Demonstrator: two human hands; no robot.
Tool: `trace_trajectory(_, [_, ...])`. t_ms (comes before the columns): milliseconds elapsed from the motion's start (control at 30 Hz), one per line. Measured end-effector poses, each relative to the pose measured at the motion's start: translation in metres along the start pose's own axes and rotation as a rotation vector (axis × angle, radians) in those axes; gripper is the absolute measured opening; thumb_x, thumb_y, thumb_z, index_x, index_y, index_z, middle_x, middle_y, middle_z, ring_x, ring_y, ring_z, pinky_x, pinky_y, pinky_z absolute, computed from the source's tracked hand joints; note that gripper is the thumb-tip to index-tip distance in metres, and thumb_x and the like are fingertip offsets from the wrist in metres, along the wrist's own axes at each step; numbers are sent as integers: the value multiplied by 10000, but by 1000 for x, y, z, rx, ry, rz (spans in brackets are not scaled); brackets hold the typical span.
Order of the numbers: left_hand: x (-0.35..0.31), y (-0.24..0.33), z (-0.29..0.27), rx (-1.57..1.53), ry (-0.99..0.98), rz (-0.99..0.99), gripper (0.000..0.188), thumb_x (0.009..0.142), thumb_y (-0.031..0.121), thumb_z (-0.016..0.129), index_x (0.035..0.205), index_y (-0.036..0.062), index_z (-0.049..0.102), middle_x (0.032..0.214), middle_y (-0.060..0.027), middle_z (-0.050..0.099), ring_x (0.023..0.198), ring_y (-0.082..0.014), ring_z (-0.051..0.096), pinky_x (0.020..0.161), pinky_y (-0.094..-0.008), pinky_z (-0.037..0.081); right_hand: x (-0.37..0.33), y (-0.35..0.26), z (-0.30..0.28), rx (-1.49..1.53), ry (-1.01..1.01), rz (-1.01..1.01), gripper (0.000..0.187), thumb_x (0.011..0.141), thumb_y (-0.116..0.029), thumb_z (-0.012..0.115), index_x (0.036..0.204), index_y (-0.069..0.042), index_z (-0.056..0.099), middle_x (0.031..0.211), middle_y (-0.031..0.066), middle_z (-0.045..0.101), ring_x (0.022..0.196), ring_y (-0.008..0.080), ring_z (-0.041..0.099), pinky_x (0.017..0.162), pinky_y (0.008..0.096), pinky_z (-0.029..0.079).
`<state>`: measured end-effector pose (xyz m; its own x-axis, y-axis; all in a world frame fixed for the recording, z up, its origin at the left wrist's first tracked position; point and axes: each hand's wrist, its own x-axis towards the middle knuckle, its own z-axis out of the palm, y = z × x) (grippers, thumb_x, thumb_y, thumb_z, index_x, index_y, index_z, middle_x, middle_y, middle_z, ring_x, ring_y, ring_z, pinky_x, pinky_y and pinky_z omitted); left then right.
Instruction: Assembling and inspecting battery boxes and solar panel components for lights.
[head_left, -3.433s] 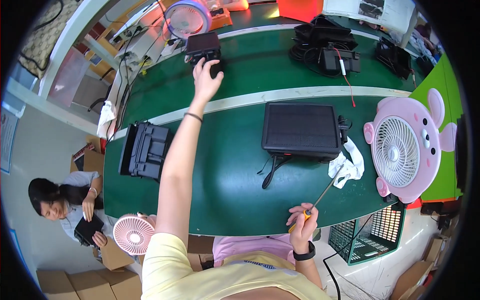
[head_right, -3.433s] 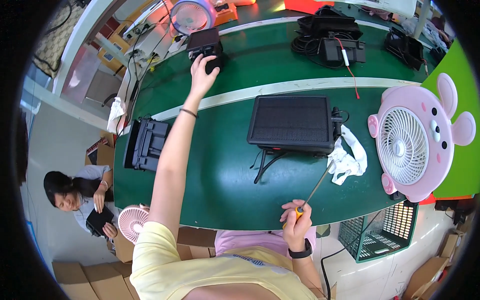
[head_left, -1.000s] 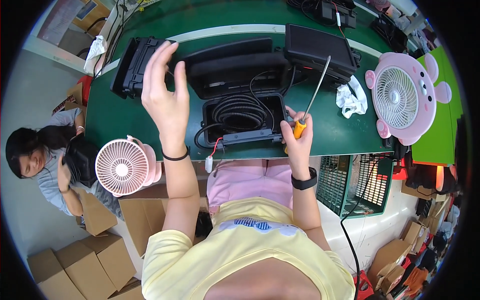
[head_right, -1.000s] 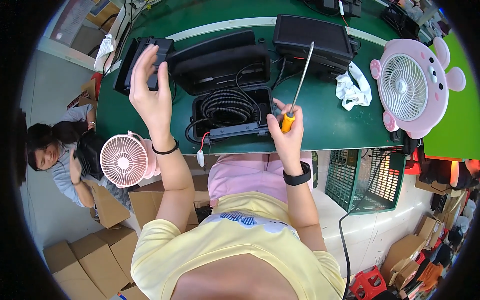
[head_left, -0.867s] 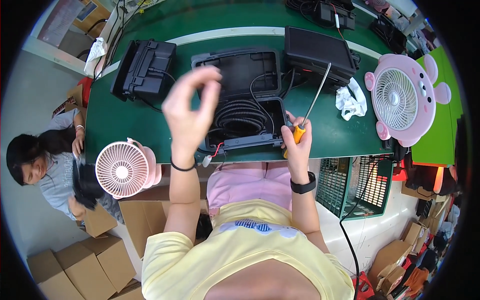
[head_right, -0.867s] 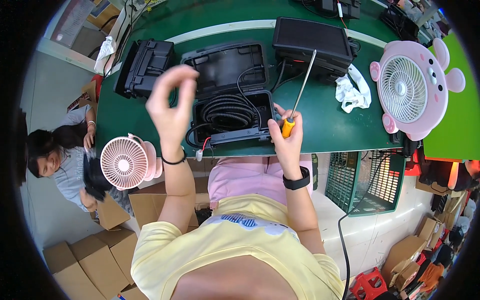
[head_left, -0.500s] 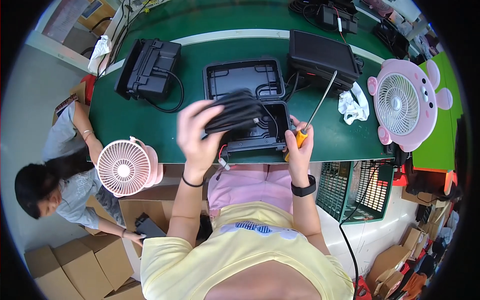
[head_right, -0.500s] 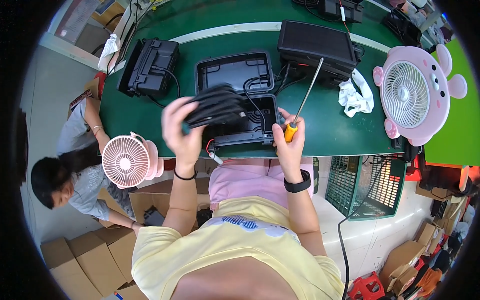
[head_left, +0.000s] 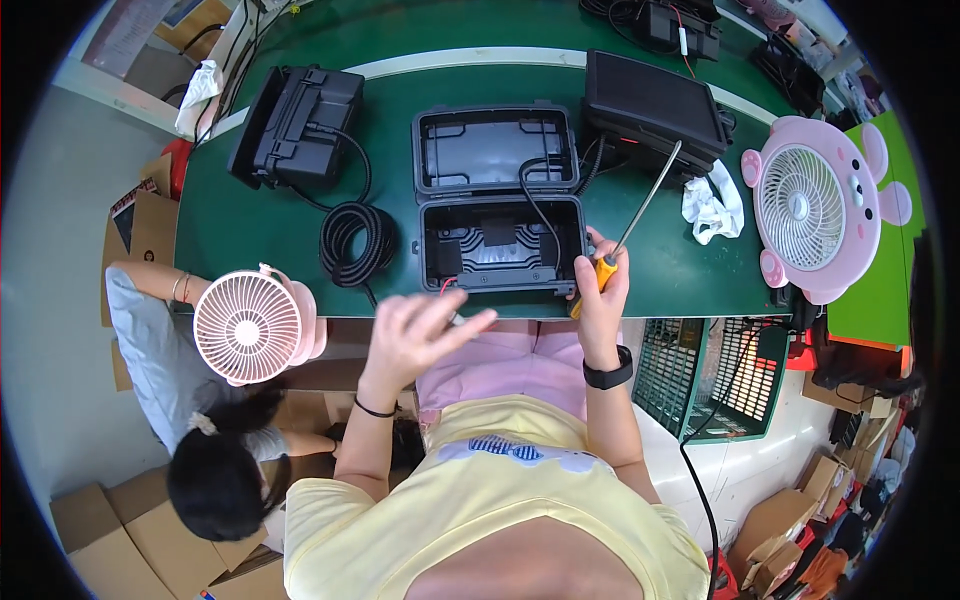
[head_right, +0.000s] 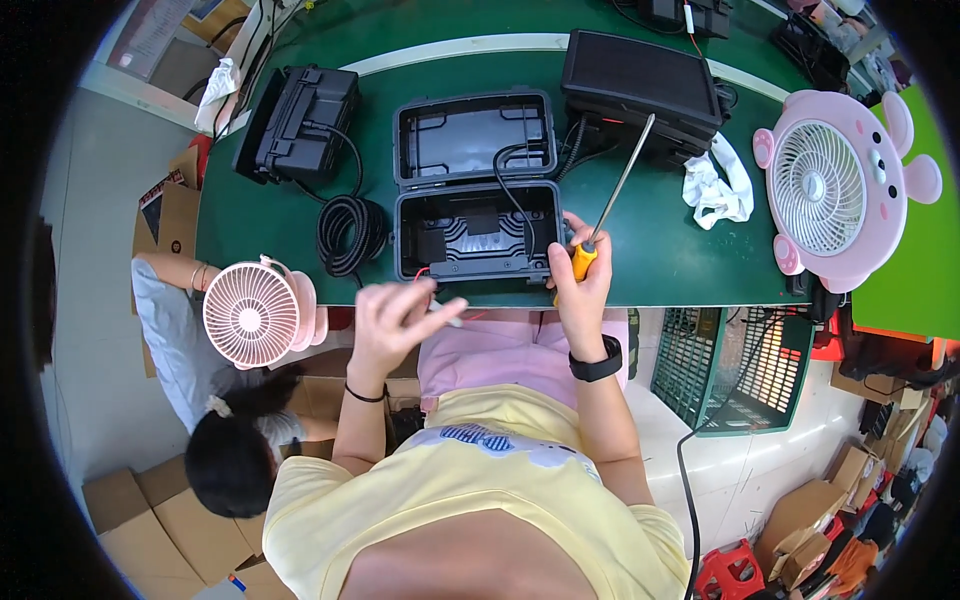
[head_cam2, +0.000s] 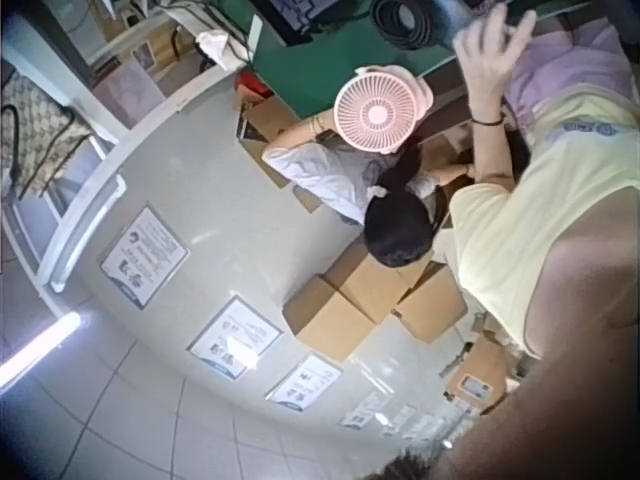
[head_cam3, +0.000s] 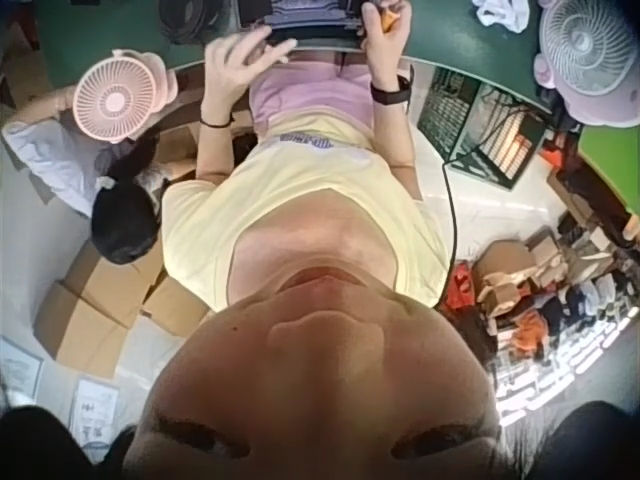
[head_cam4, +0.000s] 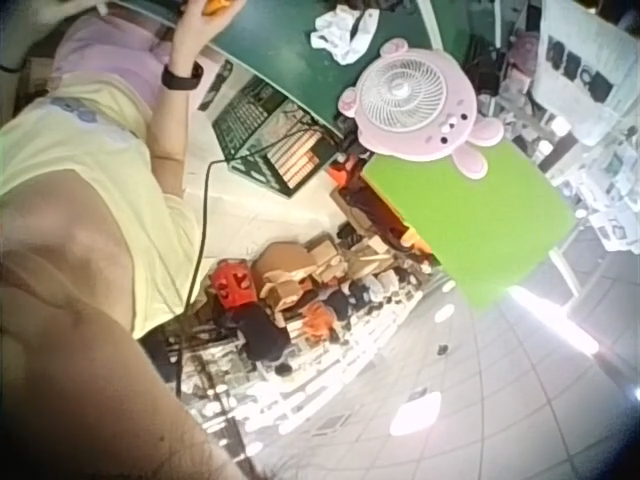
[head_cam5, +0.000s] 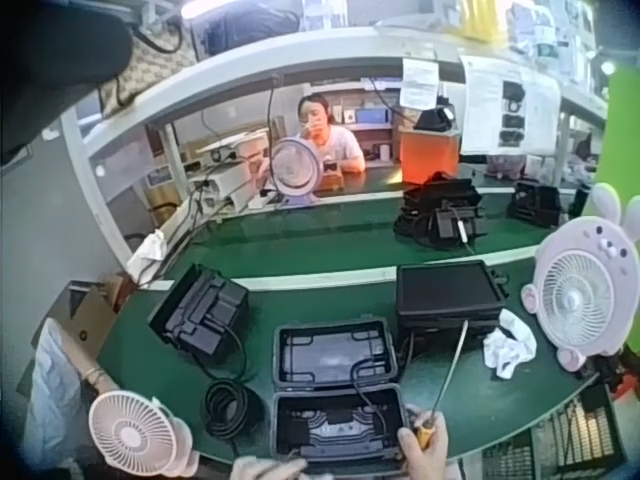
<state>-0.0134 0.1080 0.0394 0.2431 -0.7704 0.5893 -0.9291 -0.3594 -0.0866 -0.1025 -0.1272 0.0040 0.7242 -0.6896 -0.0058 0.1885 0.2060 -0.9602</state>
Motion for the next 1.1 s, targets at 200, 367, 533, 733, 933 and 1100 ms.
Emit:
trace_trajectory(200, [10, 7, 2, -14, -38, 13, 391, 753, 183, 703, 1133, 270, 735, 989, 103, 619, 790, -97, 516, 688, -254, 397, 2, -7, 6, -20, 18, 6, 265, 917, -38, 658, 1042, -93, 431, 1342, 182, 523, 624, 13, 511, 505, 155, 447])
trace_trajectory(367, [34, 10, -2, -372, 343, -487, 489, 711, -71, 728, 1143, 157, 752, 823, -43, 520, 622, -171, 501, 544, -308, 441, 4, 0, 3, -35, -12, -24, 275, 910, -33, 663, 1047, -92, 431, 1334, 180, 529, 621, 15, 511, 501, 156, 444])
trace_trajectory(533, [61, 2, -2, -159, 41, -678, 342, 816, -88, 680, 1081, 122, 739, 969, -78, 478, 639, -173, 491, 607, -325, 461, 2, -5, 6, -2, 3, -8, 278, 907, -33, 664, 1050, -93, 433, 1327, 184, 531, 628, 16, 510, 500, 158, 443])
trace_trajectory(733, [95, 11, 7, -554, -188, -418, 685, 874, 157, 709, 1482, 98, 399, 1021, -157, 577, 927, -325, 553, 860, -416, 473, 2, -2, 3, -7, 7, -15, 285, 905, -36, 673, 1051, -99, 436, 1284, 177, 561, 640, 15, 501, 516, 154, 445])
trace_trajectory(933, [86, 34, 21, -164, -475, -302, 769, 801, 435, 734, 1493, 319, 419, 970, -98, 622, 859, -258, 615, 702, -354, 563, 8, -8, -6, -48, -56, -44, 310, 885, -41, 710, 1035, -90, 443, 1196, 178, 619, 664, 8, 498, 512, 156, 433])
trace_trajectory(1100, [67, 45, 28, -32, -254, -212, 641, 834, 403, 702, 1438, 317, 509, 870, -37, 563, 746, -190, 542, 637, -306, 494, 43, -29, -5, -288, -62, -253, 294, 875, -111, 749, 952, -44, 473, 1258, 194, 654, 947, 140, 626, 829, 276, 507])
